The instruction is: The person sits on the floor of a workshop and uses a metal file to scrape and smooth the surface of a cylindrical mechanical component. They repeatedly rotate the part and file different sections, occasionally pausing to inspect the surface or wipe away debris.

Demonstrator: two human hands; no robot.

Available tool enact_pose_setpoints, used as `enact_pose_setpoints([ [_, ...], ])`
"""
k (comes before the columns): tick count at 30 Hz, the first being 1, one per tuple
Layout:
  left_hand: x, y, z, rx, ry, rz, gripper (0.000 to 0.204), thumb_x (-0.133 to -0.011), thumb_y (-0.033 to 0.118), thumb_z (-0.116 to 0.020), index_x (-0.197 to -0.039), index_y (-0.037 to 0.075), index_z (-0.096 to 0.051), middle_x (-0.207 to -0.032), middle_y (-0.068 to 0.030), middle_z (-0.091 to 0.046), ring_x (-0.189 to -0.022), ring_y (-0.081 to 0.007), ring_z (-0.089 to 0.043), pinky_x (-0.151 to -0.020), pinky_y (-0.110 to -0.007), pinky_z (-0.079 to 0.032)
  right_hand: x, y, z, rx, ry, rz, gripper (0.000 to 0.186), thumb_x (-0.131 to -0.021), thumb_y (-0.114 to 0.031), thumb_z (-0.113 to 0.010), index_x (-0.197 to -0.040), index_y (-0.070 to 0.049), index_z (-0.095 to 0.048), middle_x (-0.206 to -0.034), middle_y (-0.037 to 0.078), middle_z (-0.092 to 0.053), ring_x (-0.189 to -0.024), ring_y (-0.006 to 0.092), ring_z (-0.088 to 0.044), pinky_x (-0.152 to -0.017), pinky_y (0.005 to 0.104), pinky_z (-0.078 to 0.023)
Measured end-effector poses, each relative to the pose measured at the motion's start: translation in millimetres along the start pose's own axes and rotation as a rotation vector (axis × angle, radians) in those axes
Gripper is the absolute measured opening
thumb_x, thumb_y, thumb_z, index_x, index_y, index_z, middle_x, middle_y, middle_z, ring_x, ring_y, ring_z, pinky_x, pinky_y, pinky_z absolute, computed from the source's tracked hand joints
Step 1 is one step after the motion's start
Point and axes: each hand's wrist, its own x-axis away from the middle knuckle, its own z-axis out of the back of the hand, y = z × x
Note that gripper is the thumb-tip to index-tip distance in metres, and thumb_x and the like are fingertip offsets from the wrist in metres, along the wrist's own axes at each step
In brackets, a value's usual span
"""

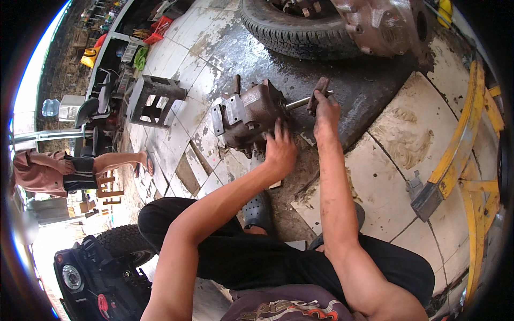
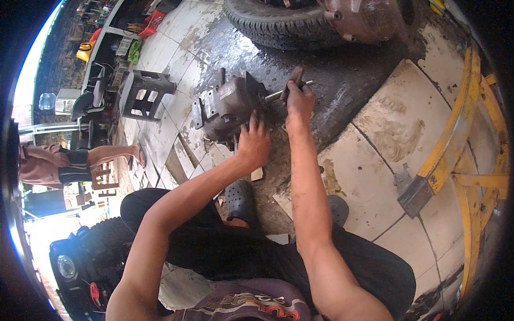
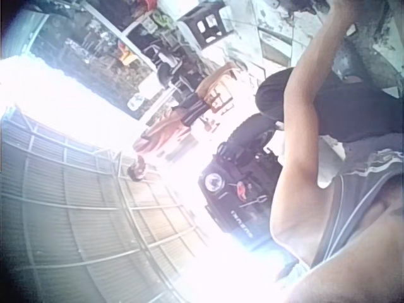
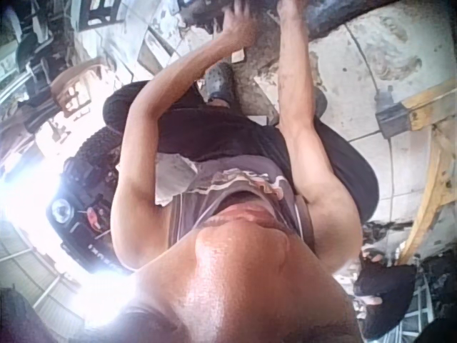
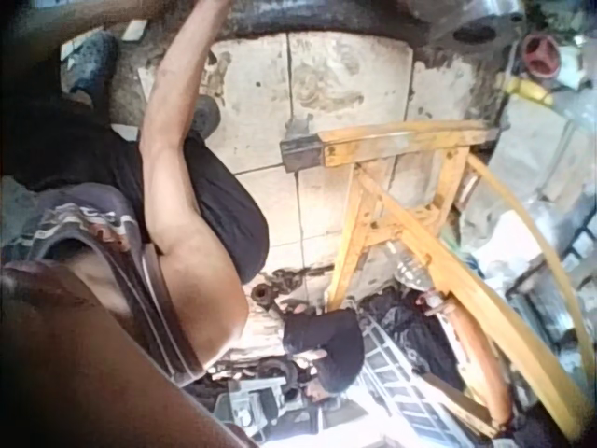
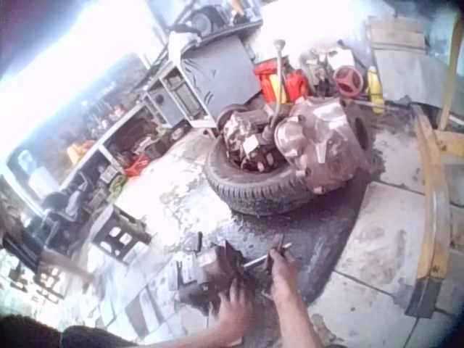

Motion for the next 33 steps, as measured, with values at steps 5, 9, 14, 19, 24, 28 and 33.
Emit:
enact_pose_setpoints([
  [5,22.5,-16.8,30.8,0.435,-0.139,-0.089,0.054,-0.084,0.043,-0.071,-0.120,0.003,-0.065,-0.124,-0.0201,-0.063,-0.118,-0.0358,-0.062,-0.091,-0.047,-0.055,6.6,-0.8,-1.7,0.156,-0.005,0.009,0.023,-0.094,-0.018,-0.068,-0.107,0.001,-0.070,-0.095,0.004,-0.068,-0.084,0.0117,-0.059,-0.077,0.0284,-0.046],
  [9,16.1,-62.6,47.3,0.363,-0.040,-0.049,0.049,-0.085,0.045,-0.070,-0.111,0.004,-0.064,-0.108,-0.0152,-0.070,-0.104,-0.0302,-0.069,-0.084,-0.046,-0.056,-0.7,19.6,0.5,0.375,-0.063,0.189,0.027,-0.095,-0.024,-0.069,-0.103,0.002,-0.072,-0.085,0.002,-0.067,-0.074,0.0104,-0.056,-0.068,0.0280,-0.046],
  [14,9.7,-109.7,-1.2,0.246,0.572,0.158,0.082,-0.089,0.051,-0.065,-0.143,-0.007,-0.043,-0.148,-0.0243,-0.045,-0.141,-0.0356,-0.042,-0.112,-0.045,-0.038,14.7,37.6,-19.7,0.449,-0.114,0.083,0.036,-0.094,-0.030,-0.068,-0.107,0.004,-0.071,-0.087,0.010,-0.072,-0.079,0.0174,-0.063,-0.075,0.0347,-0.049],
  [19,12.2,-51.8,-21.9,0.101,0.325,0.329,0.090,-0.086,0.042,-0.065,-0.151,-0.011,-0.030,-0.157,-0.0345,-0.025,-0.148,-0.0474,-0.023,-0.119,-0.054,-0.023,3.8,61.2,-25.9,0.492,-0.123,0.181,0.037,-0.094,-0.030,-0.068,-0.105,0.005,-0.070,-0.091,0.013,-0.073,-0.086,0.0198,-0.066,-0.079,0.0360,-0.050],
  [24,46.2,-45.7,2.1,0.131,-0.051,-0.008,0.075,-0.088,0.044,-0.063,-0.144,-0.002,-0.046,-0.135,-0.0252,-0.057,-0.133,-0.0366,-0.050,-0.116,-0.051,-0.027,-0.1,62.8,-17.0,0.679,-0.125,0.305,0.032,-0.090,-0.025,-0.070,-0.102,0.004,-0.068,-0.094,0.017,-0.072,-0.086,0.0239,-0.067,-0.080,0.0374,-0.050],
  [28,60.8,-86.6,11.4,0.282,-0.117,-0.135,0.047,-0.090,0.047,-0.065,-0.114,0.006,-0.066,-0.102,-0.0130,-0.072,-0.110,-0.0279,-0.066,-0.102,-0.050,-0.043,10.6,66.5,-18.0,0.715,-0.193,0.403,0.030,-0.088,-0.023,-0.070,-0.103,0.003,-0.068,-0.094,0.019,-0.071,-0.086,0.0302,-0.068,-0.079,0.0397,-0.050],
  [33,37.0,-166.4,-5.0,0.413,0.205,0.092,0.065,-0.085,0.051,-0.071,-0.130,0.005,-0.058,-0.123,-0.0166,-0.064,-0.121,-0.0314,-0.059,-0.101,-0.048,-0.046,53.2,54.6,-42.0,0.860,-0.221,0.798,0.025,-0.088,-0.019,-0.070,-0.102,0.002,-0.069,-0.093,0.021,-0.069,-0.086,0.0322,-0.068,-0.078,0.0391,-0.051],
])
